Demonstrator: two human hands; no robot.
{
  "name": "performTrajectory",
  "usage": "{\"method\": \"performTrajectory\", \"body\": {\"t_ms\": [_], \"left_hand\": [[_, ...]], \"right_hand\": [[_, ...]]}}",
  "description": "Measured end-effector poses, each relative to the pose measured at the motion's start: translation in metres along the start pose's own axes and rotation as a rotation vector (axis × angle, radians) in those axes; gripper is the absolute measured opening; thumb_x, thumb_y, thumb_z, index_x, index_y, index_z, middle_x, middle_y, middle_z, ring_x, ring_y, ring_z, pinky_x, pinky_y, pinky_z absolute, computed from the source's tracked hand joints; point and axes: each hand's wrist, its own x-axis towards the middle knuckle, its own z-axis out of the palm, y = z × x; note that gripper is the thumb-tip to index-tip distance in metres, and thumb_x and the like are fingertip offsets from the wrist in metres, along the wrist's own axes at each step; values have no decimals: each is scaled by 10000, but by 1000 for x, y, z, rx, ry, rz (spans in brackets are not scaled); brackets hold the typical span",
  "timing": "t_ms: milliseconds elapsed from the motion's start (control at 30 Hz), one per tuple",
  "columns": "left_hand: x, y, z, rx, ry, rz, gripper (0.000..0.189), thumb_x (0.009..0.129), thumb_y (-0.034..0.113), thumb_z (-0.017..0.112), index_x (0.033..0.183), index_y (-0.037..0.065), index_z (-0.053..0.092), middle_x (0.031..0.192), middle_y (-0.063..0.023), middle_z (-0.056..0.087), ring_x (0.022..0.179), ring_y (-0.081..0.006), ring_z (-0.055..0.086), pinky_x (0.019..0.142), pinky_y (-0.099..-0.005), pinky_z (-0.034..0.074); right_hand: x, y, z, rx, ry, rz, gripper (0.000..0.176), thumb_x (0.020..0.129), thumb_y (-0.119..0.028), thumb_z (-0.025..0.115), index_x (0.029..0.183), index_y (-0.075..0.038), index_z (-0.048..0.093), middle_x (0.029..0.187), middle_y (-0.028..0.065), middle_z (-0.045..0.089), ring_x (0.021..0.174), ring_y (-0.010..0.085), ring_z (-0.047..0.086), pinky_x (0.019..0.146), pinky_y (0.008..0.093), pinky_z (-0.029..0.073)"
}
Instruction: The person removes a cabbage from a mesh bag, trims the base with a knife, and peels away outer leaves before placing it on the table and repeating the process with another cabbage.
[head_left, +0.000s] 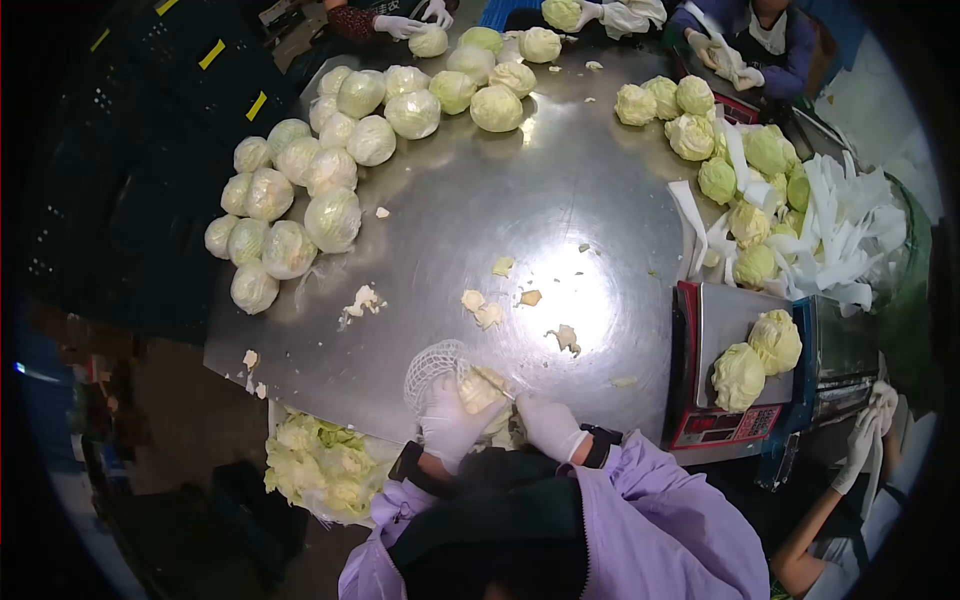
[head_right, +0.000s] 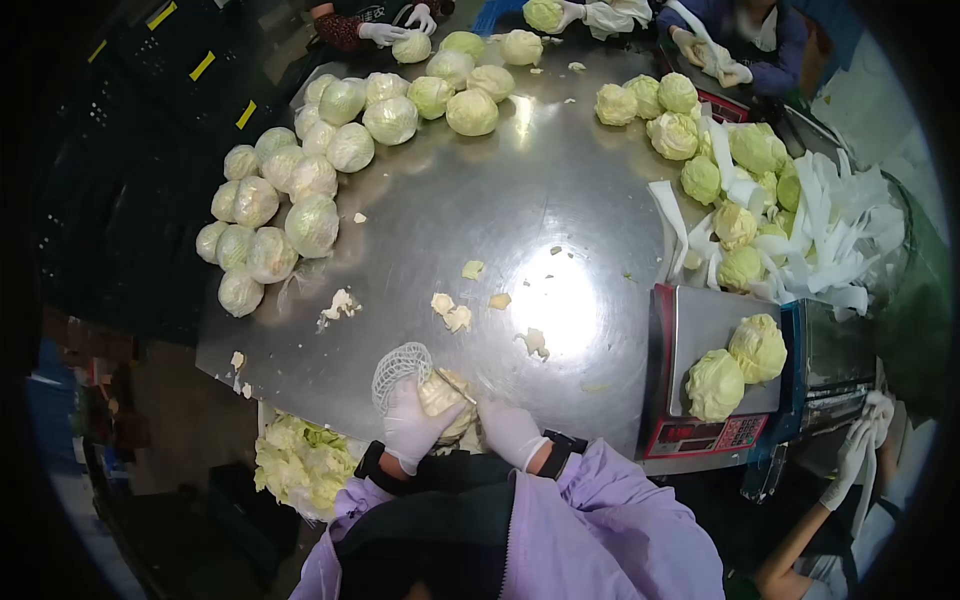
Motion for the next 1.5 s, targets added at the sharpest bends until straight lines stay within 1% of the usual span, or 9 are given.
{"method": "performTrajectory", "body": {"t_ms": [500, 567, 700, 900, 1200, 1267, 1367, 1400, 1500], "left_hand": [[2, -16, -13, 73, -1, 89, 672, 754, 375, 761, 1218, -13, 467, 1092, -181, 559, 999, -325, 564, 839, -395, 477], [-7, -66, -11, -861, 72, -219, 421, 887, 223, 638, 1208, -10, 497, 1100, -147, 594, 978, -236, 580, 830, -323, 480], [-55, -95, -32, -680, 278, -312, 263, 945, 93, 511, 1191, 2, 526, 1086, -98, 617, 960, -160, 577, 828, -268, 474], [-14, 8, -72, 38, -64, 173, 303, 775, 268, 672, 985, 60, 608, 926, -137, 607, 844, -341, 586, 721, -445, 464], [-173, -325, -29, 459, -48, -85, 444, 864, 363, 578, 1162, 36, 616, 1213, -186, 587, 1136, -307, 546, 961, -386, 426], [-163, -248, -113, 633, -518, -828, 442, 845, 414, 605, 1046, 25, 667, 1077, -180, 653, 1009, -326, 612, 860, -396, 468], [-130, -201, -135, 348, -94, -943, 438, 834, 443, 629, 934, 21, 688, 934, -179, 678, 850, -331, 642, 726, -394, 485], [-112, -158, -129, 220, 160, -681, 354, 900, 362, 599, 856, 21, 684, 793, -94, 675, 650, -134, 614, 581, -279, 460], [-53, -101, -61, -695, 130, -423, 317, 967, 324, 515, 1075, 52, 634, 921, -28, 628, 800, -133, 587, 707, -292, 480]], "right_hand": [[53, 35, 29, 31, -37, 104, 175, 887, -169, 495, 962, -15, 531, 869, 226, 637, 759, 392, 635, 670, 469, 499], [44, 32, 5, 116, -5, 124, 242, 899, -230, 540, 1011, -16, 534, 868, 204, 637, 777, 391, 631, 697, 458, 491], [23, -2, -17, 517, 180, -20, 610, 761, -358, 739, 1202, 3, 520, 1089, 209, 610, 991, 367, 599, 865, 415, 479], [42, -40, 3, 436, 132, -272, 762, 713, -348, 770, 1317, -34, 429, 1282, 216, 511, 1170, 357, 514, 967, 388, 429], [24, -13, 3, 458, 160, -276, 851, 701, -298, 796, 1357, 20, 357, 1291, 234, 495, 1172, 375, 511, 965, 391, 426], [18, 1, 9, 444, 259, -262, 863, 703, -301, 790, 1366, 20, 340, 1285, 231, 508, 1156, 381, 525, 960, 401, 430], [8, 23, 15, 624, 340, -177, 754, 784, -255, 738, 1367, 20, 347, 1194, 200, 569, 1002, 309, 633, 829, 352, 507], [4, 26, 7, 976, 40, 72, 678, 833, -236, 688, 1366, 14, 353, 1129, 169, 586, 897, 246, 657, 737, 305, 519], [3, 35, 17, 1378, -293, 268, 495, 941, -183, 544, 1362, 5, 363, 960, 90, 594, 621, 108, 645, 521, 205, 509]]}}
